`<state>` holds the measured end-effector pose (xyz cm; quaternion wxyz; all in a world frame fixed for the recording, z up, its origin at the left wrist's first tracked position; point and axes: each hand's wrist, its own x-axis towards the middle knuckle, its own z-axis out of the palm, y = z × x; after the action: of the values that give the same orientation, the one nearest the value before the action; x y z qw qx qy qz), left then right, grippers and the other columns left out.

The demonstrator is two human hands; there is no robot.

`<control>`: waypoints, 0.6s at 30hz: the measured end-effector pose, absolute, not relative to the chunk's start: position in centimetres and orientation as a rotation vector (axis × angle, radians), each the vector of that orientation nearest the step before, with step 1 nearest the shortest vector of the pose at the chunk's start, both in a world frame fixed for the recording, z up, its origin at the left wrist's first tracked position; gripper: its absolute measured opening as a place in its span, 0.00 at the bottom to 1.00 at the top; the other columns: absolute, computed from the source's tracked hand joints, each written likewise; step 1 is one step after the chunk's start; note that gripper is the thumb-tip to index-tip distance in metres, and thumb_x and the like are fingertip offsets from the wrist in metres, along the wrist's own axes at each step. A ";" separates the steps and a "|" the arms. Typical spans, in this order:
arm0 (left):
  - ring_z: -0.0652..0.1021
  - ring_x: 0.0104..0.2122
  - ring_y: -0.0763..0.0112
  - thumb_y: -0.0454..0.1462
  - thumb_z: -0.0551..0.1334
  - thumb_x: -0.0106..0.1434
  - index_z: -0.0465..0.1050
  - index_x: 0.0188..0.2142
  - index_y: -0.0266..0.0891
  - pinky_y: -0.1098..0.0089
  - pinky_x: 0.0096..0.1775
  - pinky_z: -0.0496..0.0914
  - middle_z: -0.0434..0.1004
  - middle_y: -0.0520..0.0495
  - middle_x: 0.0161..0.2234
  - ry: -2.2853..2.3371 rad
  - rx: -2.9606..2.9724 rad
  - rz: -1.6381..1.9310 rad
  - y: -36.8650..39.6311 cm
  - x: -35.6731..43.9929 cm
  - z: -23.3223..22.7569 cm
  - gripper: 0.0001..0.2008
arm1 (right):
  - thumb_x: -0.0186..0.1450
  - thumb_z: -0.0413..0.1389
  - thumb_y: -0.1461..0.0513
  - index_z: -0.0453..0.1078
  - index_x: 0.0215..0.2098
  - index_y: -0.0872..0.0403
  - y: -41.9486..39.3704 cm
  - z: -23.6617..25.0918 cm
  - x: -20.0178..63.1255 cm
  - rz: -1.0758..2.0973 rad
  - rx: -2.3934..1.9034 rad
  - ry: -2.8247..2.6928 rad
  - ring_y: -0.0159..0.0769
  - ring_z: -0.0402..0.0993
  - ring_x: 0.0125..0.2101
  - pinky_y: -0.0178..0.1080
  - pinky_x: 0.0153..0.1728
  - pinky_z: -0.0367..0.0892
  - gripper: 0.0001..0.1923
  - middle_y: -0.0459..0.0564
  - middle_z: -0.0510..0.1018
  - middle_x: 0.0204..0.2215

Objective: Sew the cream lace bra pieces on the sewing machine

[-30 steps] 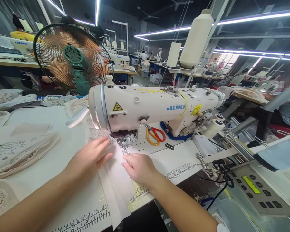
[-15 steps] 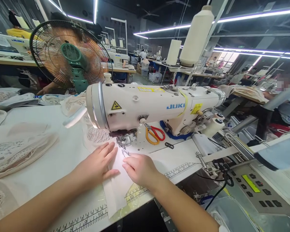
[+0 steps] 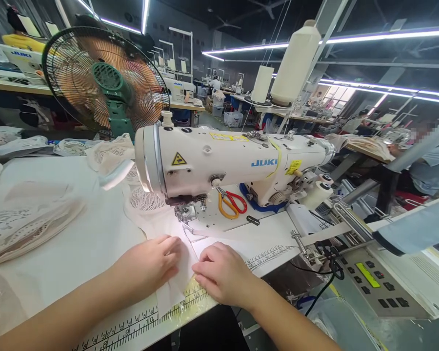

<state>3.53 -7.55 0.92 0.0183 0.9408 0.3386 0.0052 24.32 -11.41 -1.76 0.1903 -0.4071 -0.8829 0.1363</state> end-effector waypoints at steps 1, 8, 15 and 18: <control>0.73 0.31 0.63 0.36 0.57 0.60 0.72 0.26 0.37 0.65 0.28 0.67 0.72 0.45 0.33 1.027 2.924 0.020 -7.8 3.6 1.0 0.09 | 0.61 0.51 0.64 0.71 0.38 0.53 -11.4 -1.8 24.4 0.375 -1.142 -2.486 0.36 0.63 0.34 0.38 0.35 0.62 0.09 0.50 0.71 0.32; 0.72 0.29 0.64 0.45 0.62 0.56 0.74 0.30 0.39 0.63 0.29 0.64 0.73 0.47 0.32 0.943 2.955 0.004 -8.2 3.7 1.2 0.11 | 0.60 0.53 0.63 0.71 0.38 0.53 -10.5 -1.8 23.9 0.320 -1.141 -2.525 0.36 0.62 0.34 0.38 0.35 0.62 0.08 0.50 0.70 0.32; 0.73 0.28 0.65 0.40 0.60 0.57 0.73 0.37 0.39 0.64 0.29 0.62 0.75 0.46 0.36 0.953 3.068 0.059 -7.4 3.1 0.6 0.09 | 0.61 0.52 0.62 0.71 0.35 0.54 -9.2 -1.4 23.1 0.243 -1.129 -2.580 0.36 0.61 0.34 0.37 0.36 0.62 0.07 0.50 0.69 0.30; 0.74 0.29 0.65 0.37 0.60 0.58 0.73 0.37 0.39 0.65 0.29 0.62 0.76 0.46 0.36 0.958 3.088 0.058 -7.1 3.1 0.4 0.07 | 0.63 0.50 0.61 0.71 0.35 0.55 -8.6 -1.4 22.8 0.175 -1.141 -2.633 0.36 0.61 0.32 0.37 0.35 0.61 0.09 0.50 0.70 0.29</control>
<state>3.07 -7.14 0.41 -0.0461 0.9539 0.2959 0.0180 22.78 -8.55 -1.44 0.1330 -0.3935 -0.9077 0.0603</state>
